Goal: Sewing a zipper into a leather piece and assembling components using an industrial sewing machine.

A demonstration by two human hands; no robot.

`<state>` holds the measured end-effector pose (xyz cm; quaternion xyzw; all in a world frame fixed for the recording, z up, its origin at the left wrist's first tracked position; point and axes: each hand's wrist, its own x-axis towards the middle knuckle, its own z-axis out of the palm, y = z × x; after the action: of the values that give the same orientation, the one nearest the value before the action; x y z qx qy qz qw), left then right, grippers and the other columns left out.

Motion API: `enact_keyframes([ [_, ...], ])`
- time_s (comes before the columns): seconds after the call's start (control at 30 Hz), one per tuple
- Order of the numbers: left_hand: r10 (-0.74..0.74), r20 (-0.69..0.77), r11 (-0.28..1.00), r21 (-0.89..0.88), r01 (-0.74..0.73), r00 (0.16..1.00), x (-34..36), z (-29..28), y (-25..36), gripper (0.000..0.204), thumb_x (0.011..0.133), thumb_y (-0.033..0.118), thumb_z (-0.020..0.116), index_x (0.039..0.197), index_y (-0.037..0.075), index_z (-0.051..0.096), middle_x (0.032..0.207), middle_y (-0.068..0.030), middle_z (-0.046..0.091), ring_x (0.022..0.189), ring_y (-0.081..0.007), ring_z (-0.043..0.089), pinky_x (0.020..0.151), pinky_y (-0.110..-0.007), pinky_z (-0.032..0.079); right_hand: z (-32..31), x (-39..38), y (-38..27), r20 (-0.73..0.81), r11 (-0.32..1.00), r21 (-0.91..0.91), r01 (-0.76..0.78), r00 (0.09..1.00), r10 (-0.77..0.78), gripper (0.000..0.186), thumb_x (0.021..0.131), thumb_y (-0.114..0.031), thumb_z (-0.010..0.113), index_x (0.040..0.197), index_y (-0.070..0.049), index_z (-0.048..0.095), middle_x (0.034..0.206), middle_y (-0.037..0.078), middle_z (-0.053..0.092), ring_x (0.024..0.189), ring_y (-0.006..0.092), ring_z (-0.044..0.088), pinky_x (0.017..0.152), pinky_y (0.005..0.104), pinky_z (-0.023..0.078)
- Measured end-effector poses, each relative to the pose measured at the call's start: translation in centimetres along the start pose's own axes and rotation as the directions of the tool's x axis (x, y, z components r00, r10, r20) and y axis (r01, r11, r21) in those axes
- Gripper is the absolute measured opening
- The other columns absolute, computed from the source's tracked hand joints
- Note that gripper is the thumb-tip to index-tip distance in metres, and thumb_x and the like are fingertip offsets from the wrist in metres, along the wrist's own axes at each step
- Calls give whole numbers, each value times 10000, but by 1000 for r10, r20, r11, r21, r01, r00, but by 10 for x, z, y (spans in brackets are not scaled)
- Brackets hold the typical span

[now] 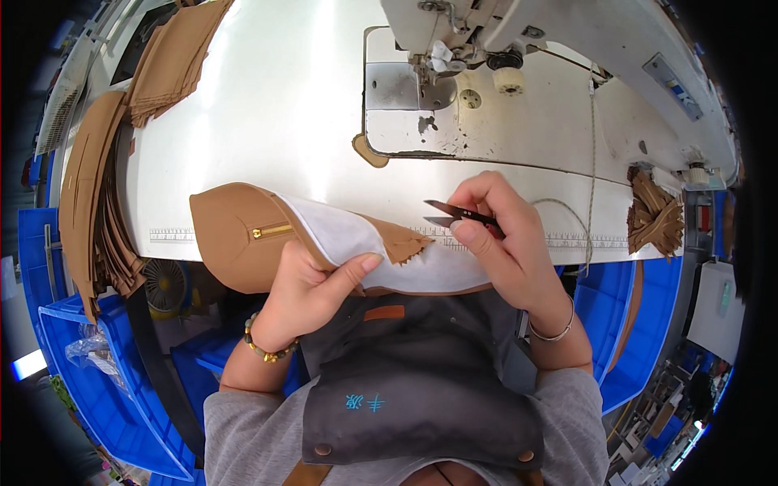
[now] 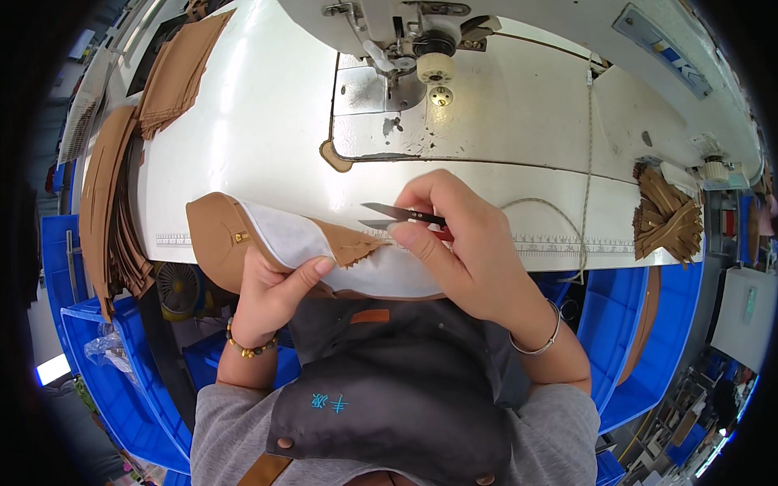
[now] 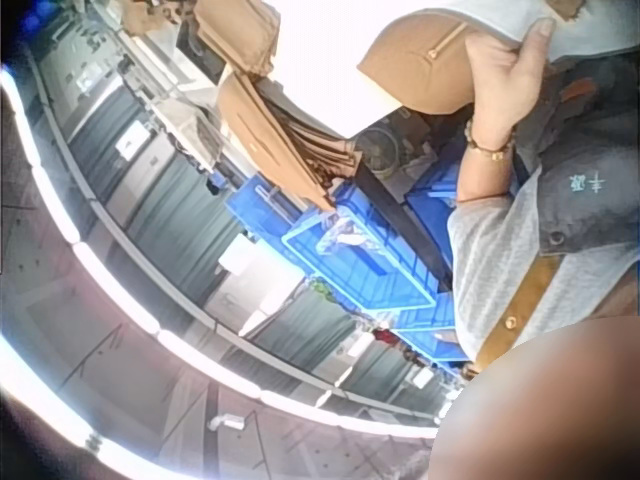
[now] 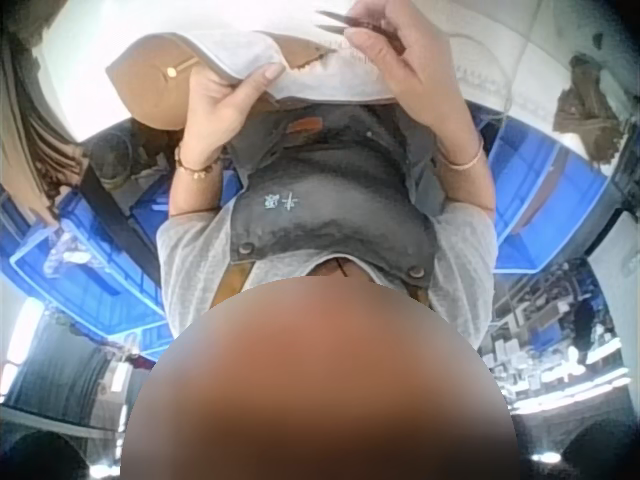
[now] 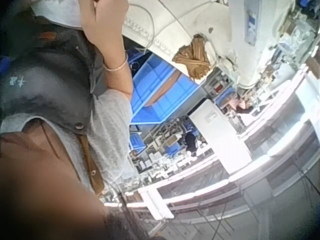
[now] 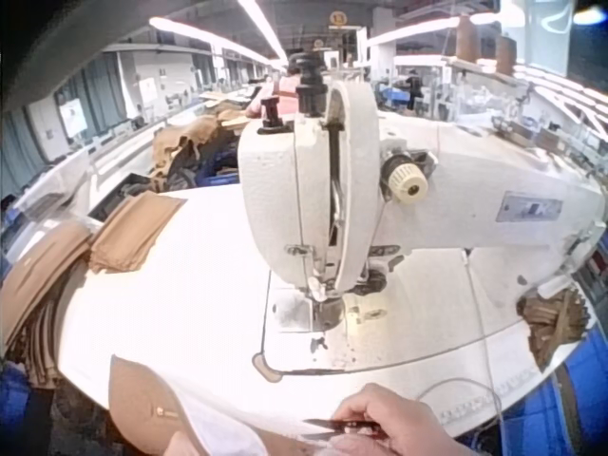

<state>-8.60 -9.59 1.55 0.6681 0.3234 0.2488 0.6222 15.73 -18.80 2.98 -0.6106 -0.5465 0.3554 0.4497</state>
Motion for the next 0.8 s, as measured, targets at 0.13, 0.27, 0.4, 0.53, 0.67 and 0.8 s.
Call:
enact_keyframes([
  [0.13,-39,6,999,-32,39,999,0,-2,0,122,993,76,728,1034,-36,751,880,-55,760,765,-102,677,662,-270,536,0,-3,5,87,993,-95,72,994,-64,223,960,-191,745,1097,-51,638,923,91,647,757,201,656,687,315,532],
  [0.27,-8,10,1000,-23,9,1000,1,-1,1,122,996,77,726,1038,-35,752,888,-54,762,777,-100,677,670,-269,536,12,-2,5,96,980,-134,146,986,-134,203,943,-190,759,1039,-52,646,930,89,662,749,240,684,663,348,535],
  [0.4,-30,20,999,-23,30,999,0,-1,2,119,998,73,723,1039,-35,752,887,-53,761,779,-97,674,671,-269,535,19,1,4,59,972,-173,159,987,-151,160,938,-169,759,990,-58,657,866,89,659,719,245,667,643,349,517],
  [0.53,-15,-1,999,-31,15,1000,-2,-1,-3,105,996,66,724,1009,-34,754,860,-41,755,758,-91,664,652,-268,528,17,-3,5,-16,986,-98,133,991,-135,139,946,-147,751,978,-49,657,831,91,653,700,231,652,647,330,506],
  [0.67,-30,67,1000,0,30,997,-1,-8,-8,231,982,110,755,1159,-35,722,1005,-72,762,884,-119,690,757,-285,550,-10,-7,15,-258,985,-171,1,965,-45,157,983,-156,716,1028,-19,655,865,109,658,735,213,650,675,318,503],
  [0.8,55,233,905,-422,50,971,6,-12,-9,962,926,275,829,1650,-4,260,1621,-177,433,1413,-252,524,1187,-400,398,-58,-7,31,-407,815,-557,-159,908,-101,161,979,-145,700,1080,-22,675,1016,123,692,859,267,680,738,360,528],
])
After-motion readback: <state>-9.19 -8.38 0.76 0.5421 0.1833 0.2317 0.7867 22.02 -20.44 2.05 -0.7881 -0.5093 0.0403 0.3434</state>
